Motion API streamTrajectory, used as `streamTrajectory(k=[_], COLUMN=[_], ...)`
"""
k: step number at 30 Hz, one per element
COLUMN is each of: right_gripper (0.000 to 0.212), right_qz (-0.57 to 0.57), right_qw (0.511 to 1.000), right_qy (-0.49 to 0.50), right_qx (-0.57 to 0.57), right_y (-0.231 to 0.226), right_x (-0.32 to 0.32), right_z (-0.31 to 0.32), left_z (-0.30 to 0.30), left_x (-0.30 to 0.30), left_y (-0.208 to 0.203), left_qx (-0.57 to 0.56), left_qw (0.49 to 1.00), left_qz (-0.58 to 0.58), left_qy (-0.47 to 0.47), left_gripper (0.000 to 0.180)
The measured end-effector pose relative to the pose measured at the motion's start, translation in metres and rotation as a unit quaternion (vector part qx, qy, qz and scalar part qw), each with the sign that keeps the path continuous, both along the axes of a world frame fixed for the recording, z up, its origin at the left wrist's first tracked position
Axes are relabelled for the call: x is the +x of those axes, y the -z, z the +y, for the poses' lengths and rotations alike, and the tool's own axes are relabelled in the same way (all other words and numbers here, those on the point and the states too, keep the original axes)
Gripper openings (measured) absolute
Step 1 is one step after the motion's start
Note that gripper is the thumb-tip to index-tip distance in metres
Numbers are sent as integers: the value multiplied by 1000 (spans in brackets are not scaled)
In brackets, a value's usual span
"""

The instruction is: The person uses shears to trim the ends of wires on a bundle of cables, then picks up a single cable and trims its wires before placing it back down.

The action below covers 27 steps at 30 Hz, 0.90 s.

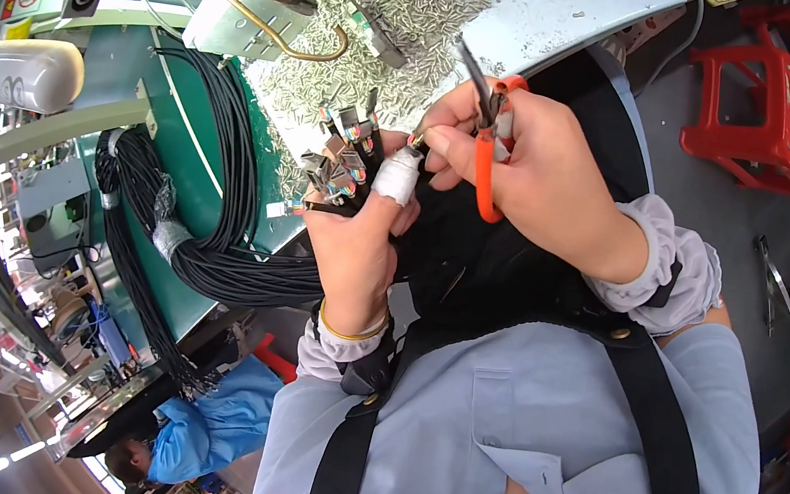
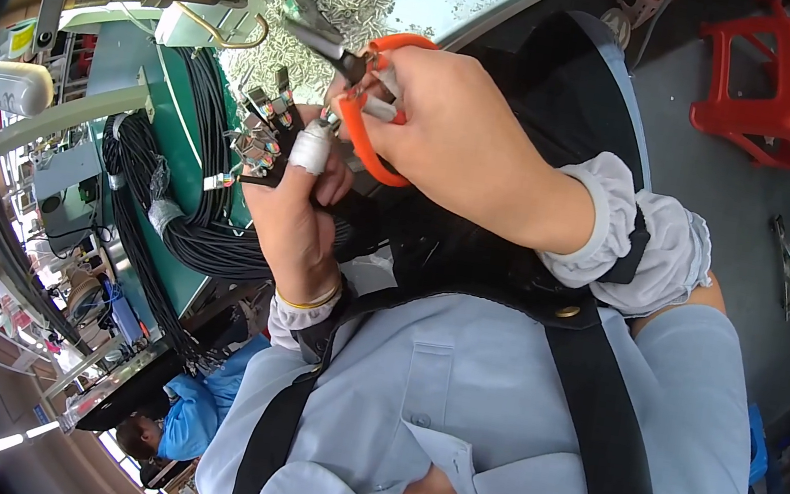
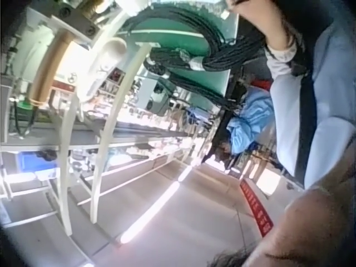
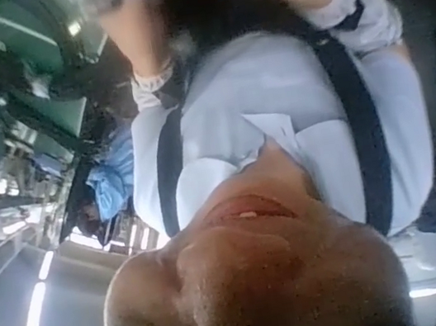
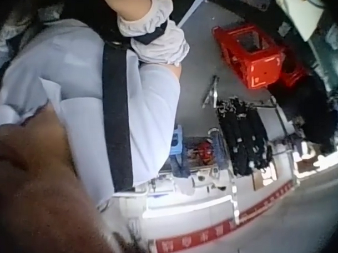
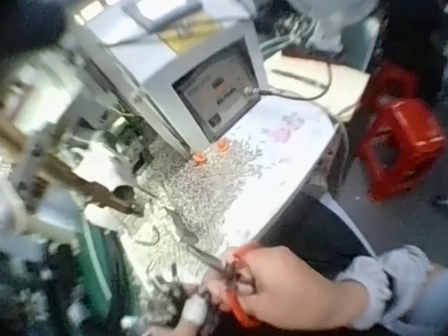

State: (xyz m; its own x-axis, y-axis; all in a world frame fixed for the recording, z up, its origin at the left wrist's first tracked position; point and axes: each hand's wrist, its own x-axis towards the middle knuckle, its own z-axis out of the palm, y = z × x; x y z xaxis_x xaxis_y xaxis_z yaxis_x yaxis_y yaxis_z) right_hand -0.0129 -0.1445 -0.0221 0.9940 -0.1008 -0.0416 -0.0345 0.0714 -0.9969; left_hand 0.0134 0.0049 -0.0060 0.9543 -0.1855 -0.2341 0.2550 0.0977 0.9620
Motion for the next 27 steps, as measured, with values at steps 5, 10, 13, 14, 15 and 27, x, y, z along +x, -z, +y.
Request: streamTrajectory(k=[5,10,13,14,15,27], right_gripper=[14,17,23,27,30,35], right_qz=[35,26,12,4,-5,12], right_qw=[979,986,998,989,970,956], right_qy=[-48,-42,-56,-76,-95,-109], right_qx=[196,158,-31,-128,-224,-271], right_y=[-11,0,4,2,1,9], right_x=[0,0,-3,-5,-7,-4], right_z=[0,0,-9,-9,-10,10], left_z=[2,-3,3,3,3,9], left_x=[0,1,3,3,3,10], left_y=[3,-2,-3,-4,-6,-8], left_qx=[58,11,-104,-103,-107,-59], left_qw=[997,999,994,994,994,998], left_qz=[-50,-11,43,40,36,37], left_qy=[9,-47,6,6,5,-8], left_gripper=[27,24,20,20,19,15])
